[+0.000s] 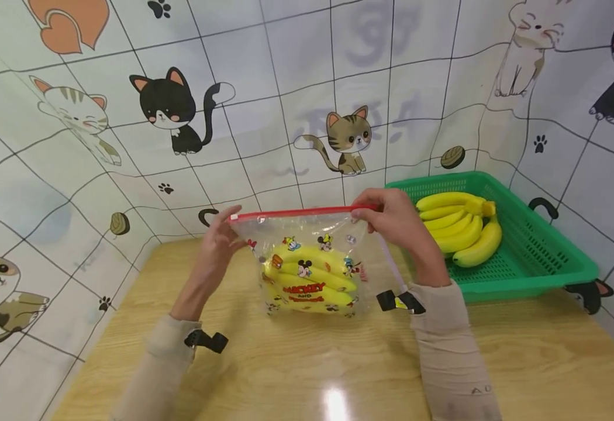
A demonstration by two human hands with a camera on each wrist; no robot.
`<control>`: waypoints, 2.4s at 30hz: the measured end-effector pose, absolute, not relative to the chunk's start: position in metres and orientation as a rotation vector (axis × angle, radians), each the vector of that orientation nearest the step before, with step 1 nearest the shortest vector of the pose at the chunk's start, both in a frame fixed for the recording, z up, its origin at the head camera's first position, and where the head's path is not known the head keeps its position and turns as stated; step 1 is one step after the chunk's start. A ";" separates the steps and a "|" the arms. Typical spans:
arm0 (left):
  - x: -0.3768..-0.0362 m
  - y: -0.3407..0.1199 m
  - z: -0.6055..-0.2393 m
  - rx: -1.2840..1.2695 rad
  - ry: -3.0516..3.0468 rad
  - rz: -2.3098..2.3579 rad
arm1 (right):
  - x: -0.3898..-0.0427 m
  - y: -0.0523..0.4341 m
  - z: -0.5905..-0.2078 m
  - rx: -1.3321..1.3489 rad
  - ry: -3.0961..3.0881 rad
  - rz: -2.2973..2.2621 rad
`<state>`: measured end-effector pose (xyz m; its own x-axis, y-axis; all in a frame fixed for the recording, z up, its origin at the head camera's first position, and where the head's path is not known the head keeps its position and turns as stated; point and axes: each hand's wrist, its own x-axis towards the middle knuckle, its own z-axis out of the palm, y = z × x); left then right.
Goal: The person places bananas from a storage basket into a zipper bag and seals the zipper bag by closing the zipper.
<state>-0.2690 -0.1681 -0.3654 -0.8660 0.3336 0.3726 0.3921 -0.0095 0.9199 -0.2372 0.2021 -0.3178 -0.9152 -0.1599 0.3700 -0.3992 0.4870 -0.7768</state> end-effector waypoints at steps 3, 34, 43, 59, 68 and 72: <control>-0.267 -0.161 -0.392 -0.884 -2.312 -2.171 | -0.237 0.202 -0.319 0.468 -2.504 1.414; -0.262 -0.141 -0.440 -0.793 -2.524 -2.166 | -0.267 0.205 -0.373 1.002 -3.212 1.392; -0.259 -0.154 -0.426 -0.640 -2.478 -2.117 | -0.270 0.197 -0.368 0.963 -3.051 1.367; -0.281 -0.242 -0.413 -0.150 -2.483 -2.036 | -0.272 0.062 -0.404 0.630 -2.605 2.106; -0.286 -0.273 -0.413 0.082 -2.658 -1.925 | -0.278 0.014 -0.414 0.555 -2.551 2.247; -0.288 -0.287 -0.416 0.167 -2.728 -1.869 | -0.277 -0.007 -0.422 0.375 -2.504 2.382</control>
<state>-0.2883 -0.2869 -0.4164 -0.9806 0.0129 -0.1958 -0.1779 0.3623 0.9149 -0.2773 -0.0069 -0.4220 -0.9219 -0.3762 -0.0929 0.0740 0.0644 -0.9952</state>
